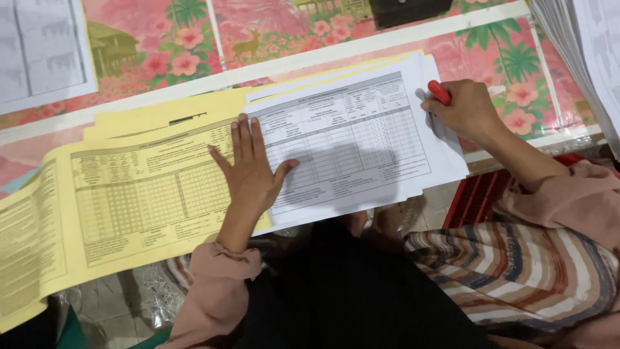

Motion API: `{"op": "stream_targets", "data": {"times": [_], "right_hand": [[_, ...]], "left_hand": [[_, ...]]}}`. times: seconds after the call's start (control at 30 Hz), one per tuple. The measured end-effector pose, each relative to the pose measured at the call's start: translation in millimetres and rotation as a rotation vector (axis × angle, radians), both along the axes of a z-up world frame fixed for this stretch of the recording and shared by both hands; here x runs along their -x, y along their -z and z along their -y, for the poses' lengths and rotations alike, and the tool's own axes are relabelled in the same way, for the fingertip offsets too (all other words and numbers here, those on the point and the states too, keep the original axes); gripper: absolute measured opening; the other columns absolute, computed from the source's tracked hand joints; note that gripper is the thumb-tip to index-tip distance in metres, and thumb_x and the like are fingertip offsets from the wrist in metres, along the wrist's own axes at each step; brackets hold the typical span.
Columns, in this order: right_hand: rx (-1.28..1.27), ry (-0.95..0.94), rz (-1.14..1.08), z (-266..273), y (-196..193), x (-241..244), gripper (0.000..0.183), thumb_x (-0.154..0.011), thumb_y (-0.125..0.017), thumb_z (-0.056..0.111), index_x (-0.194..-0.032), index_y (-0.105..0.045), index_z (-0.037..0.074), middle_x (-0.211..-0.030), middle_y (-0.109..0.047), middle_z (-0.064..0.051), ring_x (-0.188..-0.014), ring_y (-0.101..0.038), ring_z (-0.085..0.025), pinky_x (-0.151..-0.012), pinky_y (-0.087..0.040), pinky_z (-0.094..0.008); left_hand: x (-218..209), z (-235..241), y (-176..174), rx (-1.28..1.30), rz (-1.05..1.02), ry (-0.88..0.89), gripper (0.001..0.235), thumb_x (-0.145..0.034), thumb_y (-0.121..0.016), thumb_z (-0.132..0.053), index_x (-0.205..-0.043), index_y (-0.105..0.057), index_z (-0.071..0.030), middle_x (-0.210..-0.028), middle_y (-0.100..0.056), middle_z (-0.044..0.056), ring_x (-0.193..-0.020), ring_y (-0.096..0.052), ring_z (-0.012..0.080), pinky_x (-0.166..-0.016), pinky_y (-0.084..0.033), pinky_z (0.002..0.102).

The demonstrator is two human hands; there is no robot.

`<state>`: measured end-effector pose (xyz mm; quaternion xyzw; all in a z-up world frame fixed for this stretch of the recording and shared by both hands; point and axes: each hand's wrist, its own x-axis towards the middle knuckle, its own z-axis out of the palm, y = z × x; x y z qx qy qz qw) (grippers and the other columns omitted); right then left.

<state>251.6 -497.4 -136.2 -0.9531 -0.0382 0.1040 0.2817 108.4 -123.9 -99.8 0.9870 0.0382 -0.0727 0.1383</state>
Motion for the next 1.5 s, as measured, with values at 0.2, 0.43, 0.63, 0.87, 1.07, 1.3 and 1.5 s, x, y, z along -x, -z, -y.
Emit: {"op": "stream_targets", "data": {"times": [0.2,0.43,0.63,0.87,1.07,1.3,1.5], "right_hand": [[0.286,-0.129,0.073,-5,-1,-1,0.03,-0.086,-0.066,0.03,-0.099,-0.068,0.004,-0.078,-0.065,-0.022,-0.079,-0.065,-0.043,-0.066,-0.052,-0.047],[0.721,-0.193,-0.035,-22,-39,3,0.056,-0.092,-0.048,0.063,-0.086,-0.057,0.008,-0.072,-0.067,-0.011,-0.067,-0.066,-0.03,-0.057,-0.049,-0.037],[0.387,-0.424,0.268,-79,-68,14,0.032,-0.102,-0.047,0.009,-0.129,-0.063,0.018,-0.08,-0.057,-0.019,-0.06,-0.053,-0.028,-0.046,-0.043,-0.035],[-0.106,-0.902,0.412,-231,-1,110,0.054,-0.077,-0.05,0.006,-0.121,-0.062,0.037,-0.083,-0.054,-0.01,-0.078,-0.056,-0.033,-0.072,-0.047,-0.039],[-0.019,-0.759,0.629,-294,2,30,0.036,-0.089,-0.052,0.01,-0.112,-0.07,0.03,-0.084,-0.054,-0.008,-0.075,-0.05,-0.027,-0.069,-0.043,-0.039],[-0.019,-0.737,0.58,-285,-3,77,0.035,-0.09,-0.053,0.011,-0.112,-0.069,0.033,-0.083,-0.05,-0.005,-0.078,-0.046,-0.023,-0.069,-0.04,-0.037],[-0.173,-0.817,0.514,-228,3,164,0.041,-0.088,-0.047,0.011,-0.108,-0.067,0.04,-0.081,-0.05,-0.003,-0.075,-0.047,-0.025,-0.066,-0.039,-0.037]], "left_hand": [[41,21,3,0.058,0.077,-0.023,0.112,-0.072,-0.062,-0.064,-0.144,-0.013,0.008,-0.149,-0.009,0.033,-0.139,-0.009,0.0453,-0.108,-0.006,0.063],[109,27,48,0.053,0.558,0.064,0.074,-0.092,-0.049,-0.048,-0.14,-0.03,0.004,-0.147,-0.031,0.021,-0.137,-0.033,0.0342,-0.11,-0.031,0.045],[106,10,56,0.031,1.015,0.212,0.043,-0.092,-0.063,-0.03,-0.116,-0.058,0.005,-0.121,-0.059,0.019,-0.115,-0.057,0.0331,-0.1,-0.047,0.043],[107,10,69,-0.034,1.192,0.101,0.019,-0.088,-0.064,-0.031,-0.099,-0.07,-0.017,-0.103,-0.068,0.001,-0.083,-0.062,0.0213,-0.07,-0.052,0.034],[111,11,56,0.024,1.249,0.095,0.014,-0.086,-0.067,-0.019,-0.098,-0.07,-0.011,-0.103,-0.068,0.004,-0.082,-0.062,0.0233,-0.071,-0.052,0.033],[114,11,65,0.013,1.213,0.009,0.017,-0.087,-0.065,-0.027,-0.101,-0.069,-0.019,-0.107,-0.068,-0.004,-0.089,-0.057,0.0205,-0.079,-0.044,0.033],[147,-63,129,0.316,1.173,-0.271,0.012,-0.084,-0.069,-0.019,-0.08,-0.067,-0.008,-0.078,-0.063,0.009,-0.074,-0.058,0.0322,-0.071,-0.045,0.042]]}}
